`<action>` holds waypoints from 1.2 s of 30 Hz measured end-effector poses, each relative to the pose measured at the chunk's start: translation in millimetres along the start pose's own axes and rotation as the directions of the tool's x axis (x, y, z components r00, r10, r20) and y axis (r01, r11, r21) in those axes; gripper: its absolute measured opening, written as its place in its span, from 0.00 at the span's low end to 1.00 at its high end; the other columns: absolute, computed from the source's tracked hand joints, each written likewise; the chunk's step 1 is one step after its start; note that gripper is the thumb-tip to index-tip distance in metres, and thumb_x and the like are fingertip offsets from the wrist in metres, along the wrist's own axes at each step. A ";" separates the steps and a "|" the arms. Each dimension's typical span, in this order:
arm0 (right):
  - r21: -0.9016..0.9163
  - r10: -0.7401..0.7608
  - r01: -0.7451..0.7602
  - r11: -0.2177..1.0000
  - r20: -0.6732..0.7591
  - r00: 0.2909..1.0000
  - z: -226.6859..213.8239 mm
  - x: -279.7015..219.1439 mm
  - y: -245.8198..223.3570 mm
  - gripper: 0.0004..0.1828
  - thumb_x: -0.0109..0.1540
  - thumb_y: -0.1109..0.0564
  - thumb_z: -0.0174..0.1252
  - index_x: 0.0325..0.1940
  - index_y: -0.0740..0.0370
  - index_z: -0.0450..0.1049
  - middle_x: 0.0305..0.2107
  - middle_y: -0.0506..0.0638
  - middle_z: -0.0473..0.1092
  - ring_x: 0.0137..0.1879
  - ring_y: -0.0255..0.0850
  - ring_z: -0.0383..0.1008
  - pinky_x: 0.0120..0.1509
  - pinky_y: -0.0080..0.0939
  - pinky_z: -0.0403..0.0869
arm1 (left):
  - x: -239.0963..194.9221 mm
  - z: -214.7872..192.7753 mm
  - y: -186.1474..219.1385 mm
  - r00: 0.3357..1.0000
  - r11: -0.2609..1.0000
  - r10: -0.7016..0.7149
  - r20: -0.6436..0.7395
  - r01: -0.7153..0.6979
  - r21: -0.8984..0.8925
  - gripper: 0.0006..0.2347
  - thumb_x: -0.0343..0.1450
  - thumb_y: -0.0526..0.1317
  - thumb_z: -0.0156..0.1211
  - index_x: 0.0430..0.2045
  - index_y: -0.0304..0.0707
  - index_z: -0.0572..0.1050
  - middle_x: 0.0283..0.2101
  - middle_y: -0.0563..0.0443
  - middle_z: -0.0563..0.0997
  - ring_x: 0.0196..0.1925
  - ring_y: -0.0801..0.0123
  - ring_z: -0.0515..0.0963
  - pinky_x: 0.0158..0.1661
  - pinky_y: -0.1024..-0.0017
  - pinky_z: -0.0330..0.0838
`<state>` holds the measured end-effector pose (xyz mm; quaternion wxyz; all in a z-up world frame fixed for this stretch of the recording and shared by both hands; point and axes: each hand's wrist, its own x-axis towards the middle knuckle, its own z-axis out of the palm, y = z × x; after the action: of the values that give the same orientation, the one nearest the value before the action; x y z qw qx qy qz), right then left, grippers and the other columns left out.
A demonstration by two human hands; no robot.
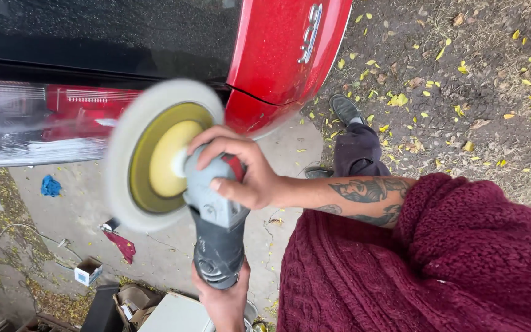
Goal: The person applies a white substance to the rear and side panels of a red car using a brush and a small container. They then use a power polisher with a yellow pad to buff the treated areas on the car's body.
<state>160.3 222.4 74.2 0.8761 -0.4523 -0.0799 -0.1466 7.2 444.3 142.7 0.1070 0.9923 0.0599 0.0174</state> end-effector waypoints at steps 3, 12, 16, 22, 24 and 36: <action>0.099 0.050 -0.044 0.994 -0.061 0.997 -20.8 -22.4 30.8 0.17 0.63 0.48 0.59 0.48 0.63 0.72 0.56 0.57 0.69 0.61 0.44 0.71 0.69 0.46 0.71 | 0.5 4.6 0.7 0.994 0.993 -0.082 0.073 0.076 0.087 0.44 0.54 0.49 0.77 0.64 0.40 0.58 0.45 0.29 0.81 0.44 0.36 0.83 0.42 0.49 0.77; 0.079 0.082 -0.070 0.994 -0.155 0.985 -14.6 -23.4 27.6 0.18 0.64 0.48 0.56 0.49 0.64 0.71 0.56 0.58 0.69 0.62 0.45 0.71 0.71 0.46 0.69 | 4.0 -3.4 3.6 0.950 0.951 -0.247 0.190 0.200 0.234 0.44 0.54 0.51 0.78 0.64 0.43 0.58 0.39 0.30 0.83 0.40 0.36 0.84 0.40 0.50 0.78; 0.014 -0.022 0.022 1.000 -0.037 0.999 19.2 4.1 -6.0 0.15 0.61 0.50 0.60 0.47 0.61 0.73 0.53 0.53 0.70 0.61 0.43 0.71 0.69 0.44 0.68 | 2.5 -21.1 -15.7 1.000 0.999 -0.019 0.019 0.020 -0.025 0.46 0.54 0.45 0.78 0.66 0.34 0.57 0.51 0.27 0.80 0.50 0.45 0.83 0.49 0.54 0.77; -0.048 -0.075 0.077 0.996 0.042 0.996 54.3 26.2 -38.6 0.13 0.60 0.51 0.63 0.45 0.58 0.75 0.53 0.49 0.71 0.60 0.41 0.71 0.67 0.41 0.67 | -5.4 -26.4 -46.5 0.991 0.985 -0.079 -0.107 0.061 -0.164 0.46 0.57 0.44 0.78 0.68 0.29 0.56 0.55 0.28 0.77 0.57 0.51 0.80 0.61 0.58 0.72; -0.043 -0.068 0.069 0.997 0.038 0.997 52.1 19.3 -33.0 0.13 0.60 0.52 0.62 0.45 0.58 0.75 0.53 0.49 0.70 0.60 0.41 0.71 0.67 0.42 0.67 | -7.1 -25.1 -47.8 0.991 0.989 -0.112 -0.080 0.103 -0.107 0.46 0.56 0.44 0.79 0.66 0.28 0.56 0.54 0.29 0.77 0.56 0.52 0.80 0.60 0.58 0.72; 0.119 0.108 -0.089 0.989 -0.166 0.980 -19.1 -52.1 61.4 0.20 0.65 0.44 0.56 0.49 0.64 0.71 0.56 0.57 0.69 0.62 0.45 0.71 0.71 0.46 0.69 | -2.8 5.1 -16.2 0.957 0.924 -0.233 0.173 0.163 0.345 0.45 0.54 0.54 0.77 0.65 0.44 0.59 0.39 0.28 0.83 0.39 0.33 0.83 0.39 0.48 0.77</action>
<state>131.4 250.1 1.8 0.9096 -0.3921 0.0106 -0.1367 2.8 458.6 134.2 -0.0519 0.9812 0.1508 -0.1088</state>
